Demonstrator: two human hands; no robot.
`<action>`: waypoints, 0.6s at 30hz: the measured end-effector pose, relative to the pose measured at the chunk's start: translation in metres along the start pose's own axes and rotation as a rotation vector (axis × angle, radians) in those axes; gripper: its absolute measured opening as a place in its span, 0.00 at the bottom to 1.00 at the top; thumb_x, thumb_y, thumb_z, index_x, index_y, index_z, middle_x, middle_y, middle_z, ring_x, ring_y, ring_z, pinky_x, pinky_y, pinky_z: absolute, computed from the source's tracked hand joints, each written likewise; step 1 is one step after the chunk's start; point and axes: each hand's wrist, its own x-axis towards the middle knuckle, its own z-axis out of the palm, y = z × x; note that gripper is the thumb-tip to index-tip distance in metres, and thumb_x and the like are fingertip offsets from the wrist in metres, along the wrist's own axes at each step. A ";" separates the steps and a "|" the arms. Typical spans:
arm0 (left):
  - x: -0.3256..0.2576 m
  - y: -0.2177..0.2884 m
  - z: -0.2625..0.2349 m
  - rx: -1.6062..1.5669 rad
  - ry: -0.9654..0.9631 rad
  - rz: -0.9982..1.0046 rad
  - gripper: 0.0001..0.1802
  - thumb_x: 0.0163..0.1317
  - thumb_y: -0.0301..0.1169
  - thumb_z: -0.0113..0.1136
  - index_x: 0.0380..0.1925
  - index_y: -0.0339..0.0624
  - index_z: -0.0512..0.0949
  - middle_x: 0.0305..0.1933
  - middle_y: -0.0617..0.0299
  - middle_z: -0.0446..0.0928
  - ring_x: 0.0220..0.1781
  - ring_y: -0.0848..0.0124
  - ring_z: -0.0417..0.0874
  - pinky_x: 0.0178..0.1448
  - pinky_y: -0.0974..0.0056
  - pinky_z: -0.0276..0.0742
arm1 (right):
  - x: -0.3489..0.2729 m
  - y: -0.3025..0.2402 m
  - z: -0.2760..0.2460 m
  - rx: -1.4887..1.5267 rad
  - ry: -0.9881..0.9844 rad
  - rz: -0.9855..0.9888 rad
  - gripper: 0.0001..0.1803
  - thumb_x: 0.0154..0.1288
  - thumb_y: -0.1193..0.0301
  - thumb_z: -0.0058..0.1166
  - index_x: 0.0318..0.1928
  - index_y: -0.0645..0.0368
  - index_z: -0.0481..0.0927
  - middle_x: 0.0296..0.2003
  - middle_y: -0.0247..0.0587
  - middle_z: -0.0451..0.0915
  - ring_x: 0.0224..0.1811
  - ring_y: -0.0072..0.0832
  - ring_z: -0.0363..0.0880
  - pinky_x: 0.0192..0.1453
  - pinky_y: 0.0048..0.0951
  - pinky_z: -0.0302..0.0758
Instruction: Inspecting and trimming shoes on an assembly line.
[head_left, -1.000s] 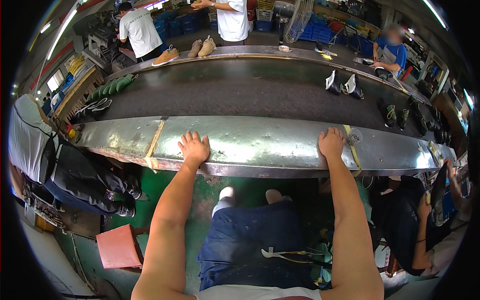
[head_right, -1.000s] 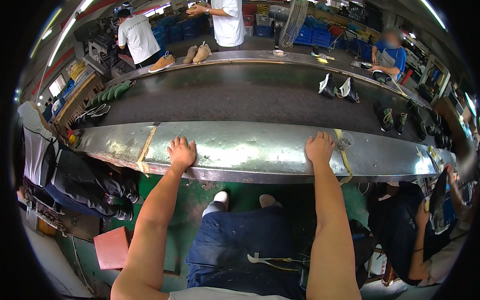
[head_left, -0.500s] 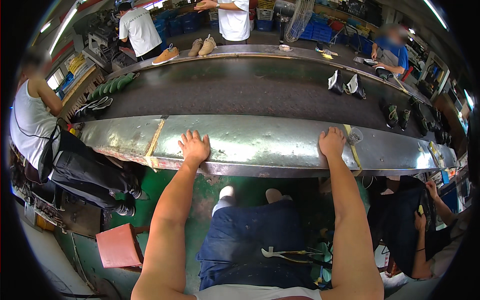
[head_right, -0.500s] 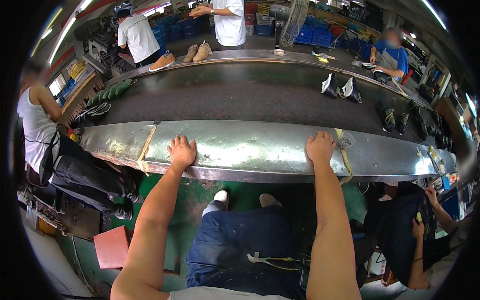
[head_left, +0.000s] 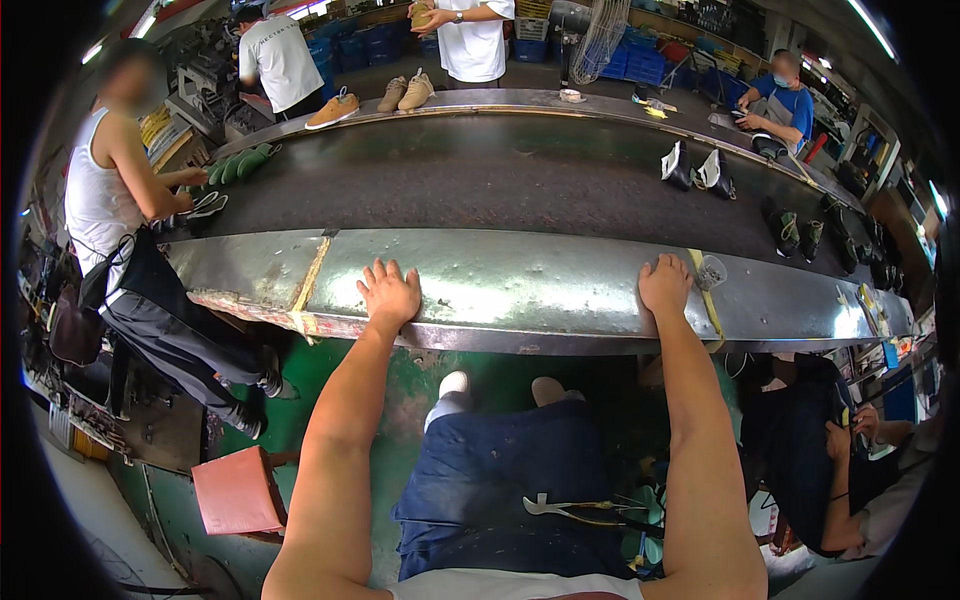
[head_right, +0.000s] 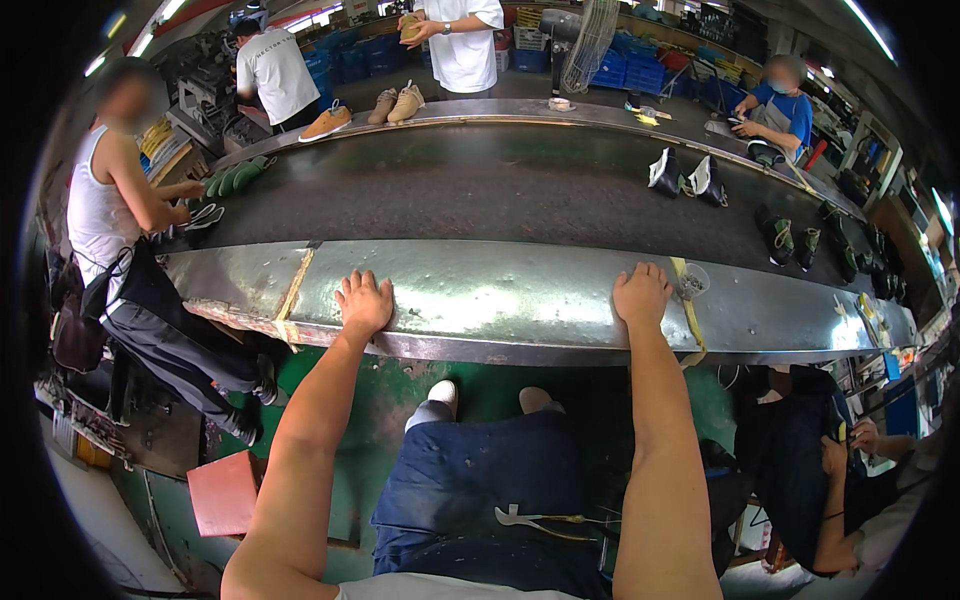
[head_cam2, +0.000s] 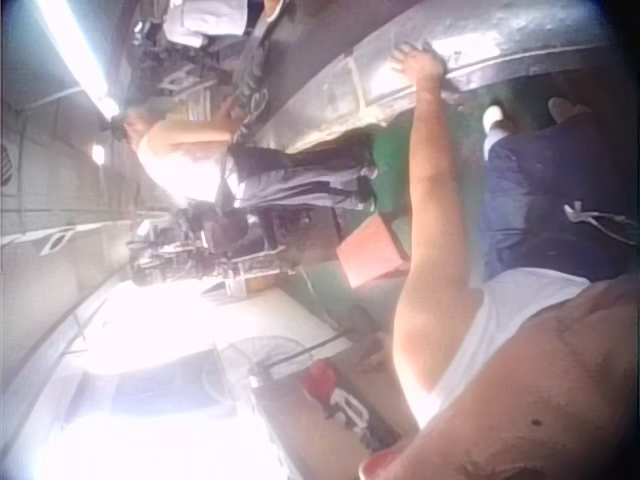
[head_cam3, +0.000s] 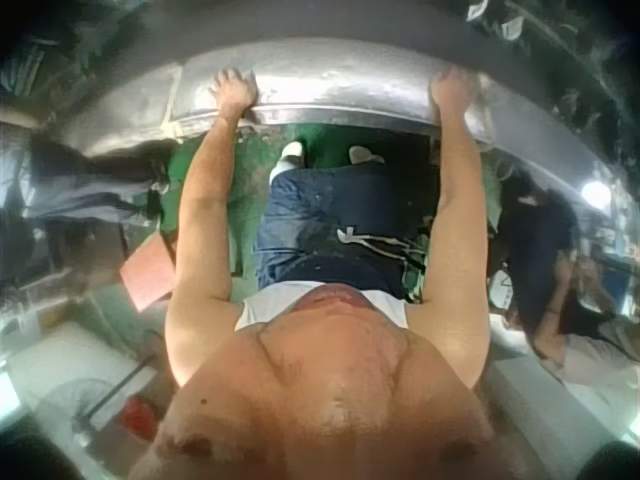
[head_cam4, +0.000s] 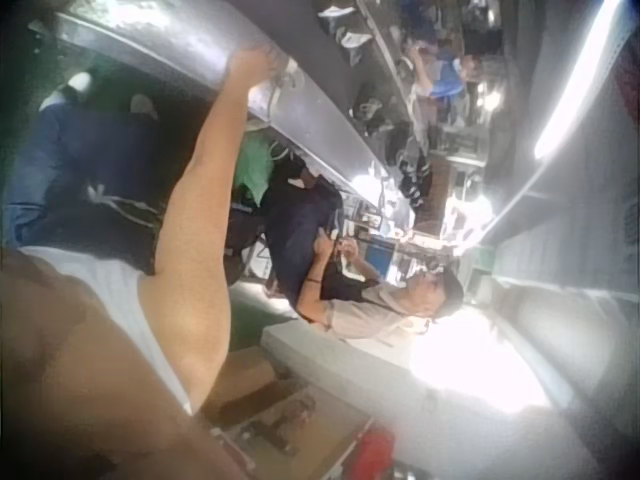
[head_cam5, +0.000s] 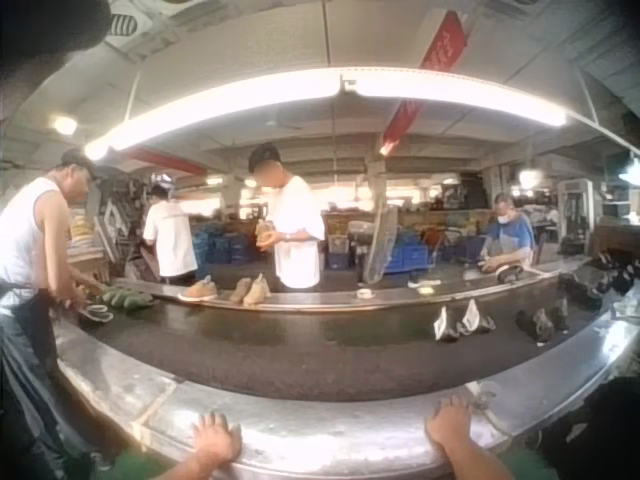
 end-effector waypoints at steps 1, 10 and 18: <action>-0.001 0.001 -0.003 -0.005 -0.049 -0.009 0.36 0.73 0.52 0.42 0.71 0.38 0.63 0.79 0.44 0.53 0.81 0.44 0.47 0.81 0.39 0.41 | 0.000 -0.001 -0.001 -0.003 0.002 0.000 0.26 0.67 0.57 0.49 0.56 0.63 0.78 0.62 0.49 0.75 0.68 0.46 0.66 0.71 0.53 0.60; -0.001 -0.001 -0.002 -0.012 -0.034 -0.006 0.35 0.73 0.52 0.43 0.70 0.39 0.64 0.79 0.44 0.54 0.81 0.44 0.48 0.81 0.38 0.41 | 0.000 -0.001 -0.001 -0.003 0.006 -0.004 0.26 0.67 0.57 0.50 0.56 0.64 0.78 0.61 0.48 0.75 0.68 0.45 0.67 0.70 0.52 0.61; 0.000 -0.001 -0.002 -0.002 -0.044 -0.011 0.36 0.72 0.52 0.42 0.71 0.39 0.64 0.79 0.45 0.53 0.81 0.44 0.47 0.81 0.38 0.41 | 0.000 -0.001 -0.001 -0.001 0.016 -0.002 0.25 0.67 0.57 0.50 0.56 0.64 0.78 0.61 0.49 0.75 0.68 0.44 0.67 0.70 0.52 0.61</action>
